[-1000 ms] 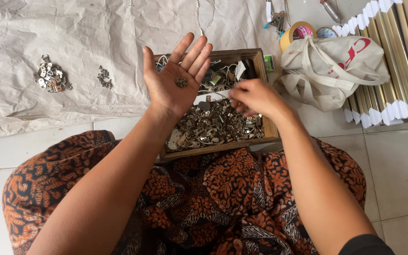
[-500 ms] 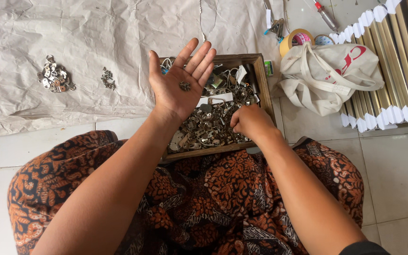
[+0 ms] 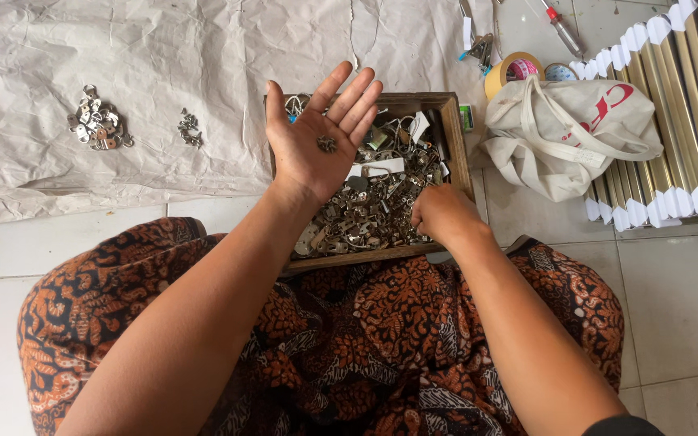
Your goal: The person sits on the floor and sorts small metal pieces from a wooden box, picking them up one by one and placing them on a white cloth beside the box. The person occasionally sifts through the box contents to locate more pieces.
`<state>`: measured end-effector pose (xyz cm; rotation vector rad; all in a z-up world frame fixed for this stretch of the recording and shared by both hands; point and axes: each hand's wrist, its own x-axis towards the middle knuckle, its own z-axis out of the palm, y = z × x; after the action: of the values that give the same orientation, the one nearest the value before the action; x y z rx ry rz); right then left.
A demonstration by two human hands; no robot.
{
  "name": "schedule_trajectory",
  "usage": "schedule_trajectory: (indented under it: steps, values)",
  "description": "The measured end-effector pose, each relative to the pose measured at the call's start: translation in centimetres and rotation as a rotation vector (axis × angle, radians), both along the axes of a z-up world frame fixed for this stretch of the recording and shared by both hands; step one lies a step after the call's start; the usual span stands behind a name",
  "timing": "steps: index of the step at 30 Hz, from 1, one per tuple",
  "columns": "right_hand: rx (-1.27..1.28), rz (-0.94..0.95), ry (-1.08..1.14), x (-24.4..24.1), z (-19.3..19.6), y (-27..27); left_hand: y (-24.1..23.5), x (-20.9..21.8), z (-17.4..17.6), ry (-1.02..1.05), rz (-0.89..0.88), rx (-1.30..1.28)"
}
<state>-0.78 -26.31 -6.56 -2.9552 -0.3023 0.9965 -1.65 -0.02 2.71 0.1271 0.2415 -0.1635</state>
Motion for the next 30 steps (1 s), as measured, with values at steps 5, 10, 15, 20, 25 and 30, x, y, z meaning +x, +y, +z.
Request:
schedule_trajectory:
  steps: [5, 10, 15, 20, 25, 30]
  values:
    - [-0.024, 0.018, 0.037, 0.3, 1.1, 1.0, 0.1, -0.1, 0.4, 0.034, 0.014, 0.003]
    - [-0.056, 0.001, 0.063, 0.0, 2.4, 1.6, -0.1, 0.2, -0.4, -0.019, -0.010, -0.020]
    - [0.004, -0.108, 0.186, -1.3, 8.6, 4.0, -0.2, -0.1, 0.0, 0.020, -0.001, 0.023]
    - [0.523, -0.189, 0.153, -0.2, 9.0, -0.3, -1.0, -0.1, -1.6, 0.012, -0.101, 0.019]
    - [0.924, -0.400, 0.239, -1.0, 12.3, -0.5, -2.6, -0.9, -2.5, -0.033, -0.248, -0.024]
    - [1.037, -0.370, 0.188, -0.5, 13.3, -0.6, -3.3, -1.0, -4.5, -0.004, -0.427, -0.097]
